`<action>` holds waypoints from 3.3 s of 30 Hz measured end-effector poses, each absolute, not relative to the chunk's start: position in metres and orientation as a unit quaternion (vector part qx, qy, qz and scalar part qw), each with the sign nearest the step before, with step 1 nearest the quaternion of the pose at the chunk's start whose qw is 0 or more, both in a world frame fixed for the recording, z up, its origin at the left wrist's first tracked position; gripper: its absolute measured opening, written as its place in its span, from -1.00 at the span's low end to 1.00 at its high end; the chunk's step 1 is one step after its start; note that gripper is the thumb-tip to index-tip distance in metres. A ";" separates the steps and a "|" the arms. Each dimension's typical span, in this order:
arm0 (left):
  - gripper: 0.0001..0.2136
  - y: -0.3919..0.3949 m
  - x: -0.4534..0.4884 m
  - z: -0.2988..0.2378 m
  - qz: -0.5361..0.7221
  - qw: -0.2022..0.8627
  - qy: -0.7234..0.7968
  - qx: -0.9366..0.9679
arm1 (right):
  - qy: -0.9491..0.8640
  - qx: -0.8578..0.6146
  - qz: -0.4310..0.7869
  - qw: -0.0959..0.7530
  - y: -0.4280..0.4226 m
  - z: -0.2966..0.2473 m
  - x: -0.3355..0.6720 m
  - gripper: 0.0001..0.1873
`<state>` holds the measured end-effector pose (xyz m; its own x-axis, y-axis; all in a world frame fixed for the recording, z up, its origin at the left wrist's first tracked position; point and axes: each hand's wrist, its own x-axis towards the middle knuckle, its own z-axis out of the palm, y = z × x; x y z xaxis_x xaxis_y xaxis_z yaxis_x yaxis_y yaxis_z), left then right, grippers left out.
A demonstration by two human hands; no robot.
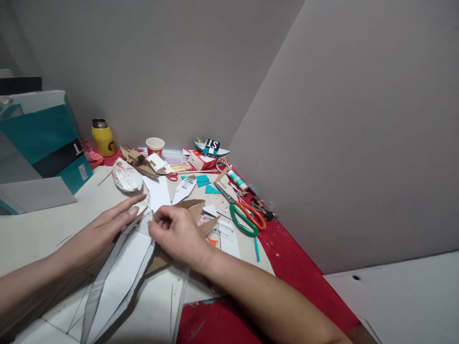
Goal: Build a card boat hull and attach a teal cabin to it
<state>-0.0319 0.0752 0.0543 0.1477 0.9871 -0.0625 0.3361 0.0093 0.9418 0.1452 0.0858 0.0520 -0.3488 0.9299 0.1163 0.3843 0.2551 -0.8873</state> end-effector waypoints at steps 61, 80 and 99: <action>-0.83 0.065 -0.030 0.062 0.284 0.290 0.487 0.774 | -0.811 -0.401 0.350 0.242 0.075 0.051 0.155 -0.79; -0.78 0.073 -0.045 0.073 0.185 0.331 0.522 0.764 | -0.798 -0.419 0.361 0.238 0.081 0.047 0.156 -0.81; -0.89 0.075 -0.047 0.063 0.150 0.328 0.500 0.787 | -0.821 -0.388 0.337 0.247 0.079 0.043 0.158 -0.85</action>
